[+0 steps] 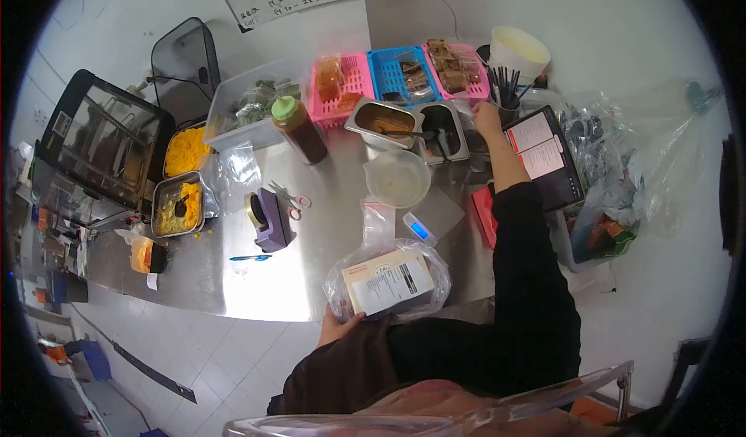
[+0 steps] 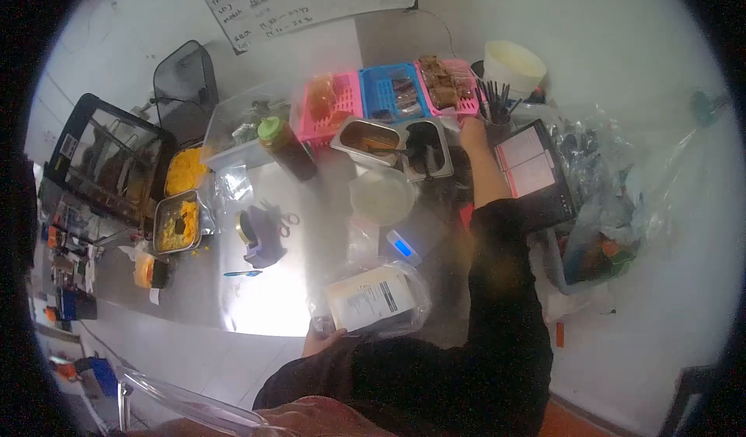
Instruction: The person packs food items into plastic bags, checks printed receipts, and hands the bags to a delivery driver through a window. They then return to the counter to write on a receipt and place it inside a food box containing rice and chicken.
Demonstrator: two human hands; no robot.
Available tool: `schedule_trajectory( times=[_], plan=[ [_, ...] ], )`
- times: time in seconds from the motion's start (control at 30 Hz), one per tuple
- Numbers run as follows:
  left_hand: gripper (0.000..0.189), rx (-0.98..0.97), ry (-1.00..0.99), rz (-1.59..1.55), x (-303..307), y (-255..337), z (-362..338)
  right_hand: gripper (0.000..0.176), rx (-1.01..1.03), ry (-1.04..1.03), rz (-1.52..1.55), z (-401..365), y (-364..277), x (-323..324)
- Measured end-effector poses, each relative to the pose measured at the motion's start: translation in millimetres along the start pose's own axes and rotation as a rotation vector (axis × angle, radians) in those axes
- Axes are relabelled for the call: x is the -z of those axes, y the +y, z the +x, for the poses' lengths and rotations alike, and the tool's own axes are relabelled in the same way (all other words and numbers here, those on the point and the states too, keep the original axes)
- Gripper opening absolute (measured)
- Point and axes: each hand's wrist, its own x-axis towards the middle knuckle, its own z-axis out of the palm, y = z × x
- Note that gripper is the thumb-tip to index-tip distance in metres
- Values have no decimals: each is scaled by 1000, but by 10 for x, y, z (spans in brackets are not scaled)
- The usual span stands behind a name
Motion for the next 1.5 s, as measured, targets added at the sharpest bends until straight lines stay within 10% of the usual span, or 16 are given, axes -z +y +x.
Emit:
schedule_trajectory(
  times=[0.17,0.37,0.5,0.57,0.63,0.73,0.9,1.0,1.13,1.2,1.27,1.37,1.5],
  plan=[
    [52,327,-94,128,29,269,-172,12,-111,-91,64,-9,-146,270],
    [35,359,-340,-169,193,-11,-173,15,-242,342,198,-178,-426,456],
    [32,346,-498,-284,282,-70,-95,9,32,523,474,-1076,-1662,1012],
    [30,345,-530,-288,302,-37,-79,8,79,172,627,-2058,-2280,1048],
    [29,330,-531,-265,329,1,-79,9,754,-365,543,-2902,-2510,1059],
    [27,295,-509,-208,365,84,-62,25,557,-1299,694,-3546,-2783,1167],
    [24,2,-360,-35,287,370,-170,59,364,-1246,27,-3679,-2412,1179],
    [41,211,-117,53,280,521,-60,51,241,-1151,124,-3339,-2567,1690],
    [33,-520,332,624,206,610,-9,25,208,-126,-40,-3327,-2359,1656],
    [22,-536,235,591,240,732,54,20,24,-231,-61,-3217,-2182,1601],
    [19,-490,84,510,246,1036,11,21,-213,-797,253,-3105,-1708,1341],
    [17,-600,70,92,231,1474,-82,19,-285,-474,775,-2661,-1918,1486],
    [18,-620,-53,-353,332,1969,-322,18,-353,-554,1296,-2185,-2344,1996]
  ],
)
